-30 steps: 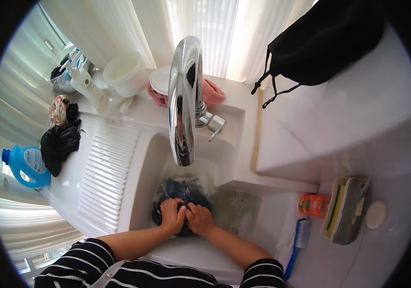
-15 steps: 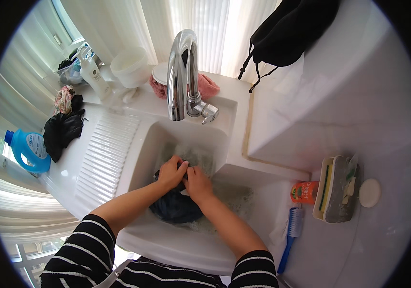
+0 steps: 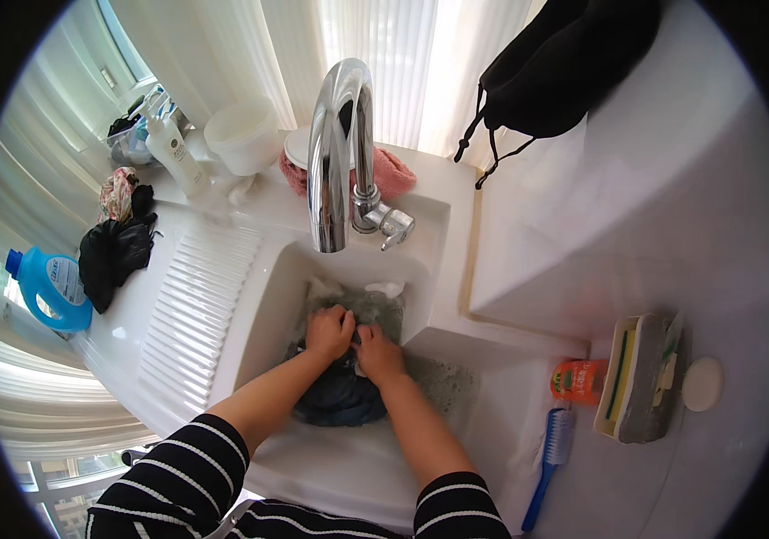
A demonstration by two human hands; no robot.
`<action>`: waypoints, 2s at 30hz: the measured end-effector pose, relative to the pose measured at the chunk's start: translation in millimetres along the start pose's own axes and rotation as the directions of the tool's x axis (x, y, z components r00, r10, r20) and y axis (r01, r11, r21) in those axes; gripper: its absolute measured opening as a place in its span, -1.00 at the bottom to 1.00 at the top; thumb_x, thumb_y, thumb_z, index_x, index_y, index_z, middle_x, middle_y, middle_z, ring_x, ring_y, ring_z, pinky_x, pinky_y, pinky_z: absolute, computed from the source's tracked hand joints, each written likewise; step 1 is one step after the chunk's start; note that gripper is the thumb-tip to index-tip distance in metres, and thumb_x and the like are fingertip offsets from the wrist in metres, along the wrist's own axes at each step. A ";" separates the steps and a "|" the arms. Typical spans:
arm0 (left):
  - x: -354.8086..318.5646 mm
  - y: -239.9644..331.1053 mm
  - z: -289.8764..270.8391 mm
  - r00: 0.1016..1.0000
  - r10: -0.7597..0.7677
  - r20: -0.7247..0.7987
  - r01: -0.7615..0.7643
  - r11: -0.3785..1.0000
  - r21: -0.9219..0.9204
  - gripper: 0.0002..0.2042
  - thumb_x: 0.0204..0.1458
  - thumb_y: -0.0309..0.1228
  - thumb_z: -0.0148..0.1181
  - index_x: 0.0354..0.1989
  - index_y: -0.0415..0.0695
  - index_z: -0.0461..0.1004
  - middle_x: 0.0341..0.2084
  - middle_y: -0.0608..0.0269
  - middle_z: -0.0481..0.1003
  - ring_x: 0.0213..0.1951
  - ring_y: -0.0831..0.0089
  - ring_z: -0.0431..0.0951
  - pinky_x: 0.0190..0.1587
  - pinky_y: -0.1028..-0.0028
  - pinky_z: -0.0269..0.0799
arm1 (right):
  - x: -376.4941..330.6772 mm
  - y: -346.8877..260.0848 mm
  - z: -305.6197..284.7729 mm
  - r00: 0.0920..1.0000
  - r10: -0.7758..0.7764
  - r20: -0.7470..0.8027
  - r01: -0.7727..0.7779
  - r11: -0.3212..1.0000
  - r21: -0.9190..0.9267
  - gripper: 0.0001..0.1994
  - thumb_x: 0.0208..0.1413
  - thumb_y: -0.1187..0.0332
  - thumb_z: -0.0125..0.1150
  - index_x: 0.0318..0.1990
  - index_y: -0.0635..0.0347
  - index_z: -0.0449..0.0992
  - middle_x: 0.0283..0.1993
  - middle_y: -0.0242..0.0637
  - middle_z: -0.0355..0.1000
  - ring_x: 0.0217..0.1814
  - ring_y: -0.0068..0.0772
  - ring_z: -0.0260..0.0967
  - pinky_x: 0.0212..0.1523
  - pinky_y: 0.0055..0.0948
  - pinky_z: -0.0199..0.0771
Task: The person hand-washes a dark-colored garment in a sink filled with soapy water. They repeatedly submerge, agitate, and wring the fabric to clean it, handling the item with both hands throughout the process.
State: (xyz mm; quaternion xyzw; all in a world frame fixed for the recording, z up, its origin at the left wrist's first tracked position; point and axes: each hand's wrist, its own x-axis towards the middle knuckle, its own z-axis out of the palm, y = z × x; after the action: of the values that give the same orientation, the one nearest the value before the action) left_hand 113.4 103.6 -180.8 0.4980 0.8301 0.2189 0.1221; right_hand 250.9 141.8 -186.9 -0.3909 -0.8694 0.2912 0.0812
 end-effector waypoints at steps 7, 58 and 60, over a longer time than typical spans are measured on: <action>-8.0 37.2 -60.2 0.962 -0.077 0.263 0.099 0.993 -0.072 -0.60 0.12 -0.04 -0.08 -0.27 -0.18 0.40 -0.46 -0.07 0.54 -0.32 -0.06 0.53 -0.12 0.04 0.31 | -37.6 -47.7 -53.6 0.997 0.021 -0.078 -0.010 0.991 0.135 -0.66 0.12 0.15 0.15 -0.10 0.20 0.35 -0.20 -0.04 0.33 -0.24 0.10 0.37 -0.25 -0.08 0.45; -85.3 2.2 -87.6 0.621 0.090 0.779 0.752 -0.348 -0.559 -0.59 0.15 -0.09 0.01 0.02 -0.13 0.38 -0.05 0.13 0.47 0.01 0.23 0.46 0.11 0.25 0.35 | -98.3 -66.2 -78.5 0.940 0.269 0.212 -0.340 0.802 0.490 -0.13 -0.08 0.03 0.35 0.34 0.12 0.03 0.31 0.07 0.08 0.35 -0.08 0.08 0.28 -0.28 0.12; -88.5 15.2 -102.6 0.649 0.222 0.728 0.730 -0.454 -0.512 -0.67 0.12 -0.19 0.08 -0.05 -0.14 0.39 -0.13 0.16 0.49 -0.08 0.26 0.51 0.04 0.29 0.40 | -132.6 -93.6 -47.5 0.989 0.145 0.032 -0.146 0.911 0.386 -0.07 -0.19 0.04 0.43 0.34 0.11 0.05 0.34 0.03 0.06 0.38 -0.07 0.04 0.28 -0.23 0.11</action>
State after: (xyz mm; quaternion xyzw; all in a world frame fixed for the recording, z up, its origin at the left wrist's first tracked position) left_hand 124.0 7.1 -85.0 -0.0636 0.2923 0.5737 0.7625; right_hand 299.6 17.3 -83.3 -0.4301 -0.7633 0.4632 0.1338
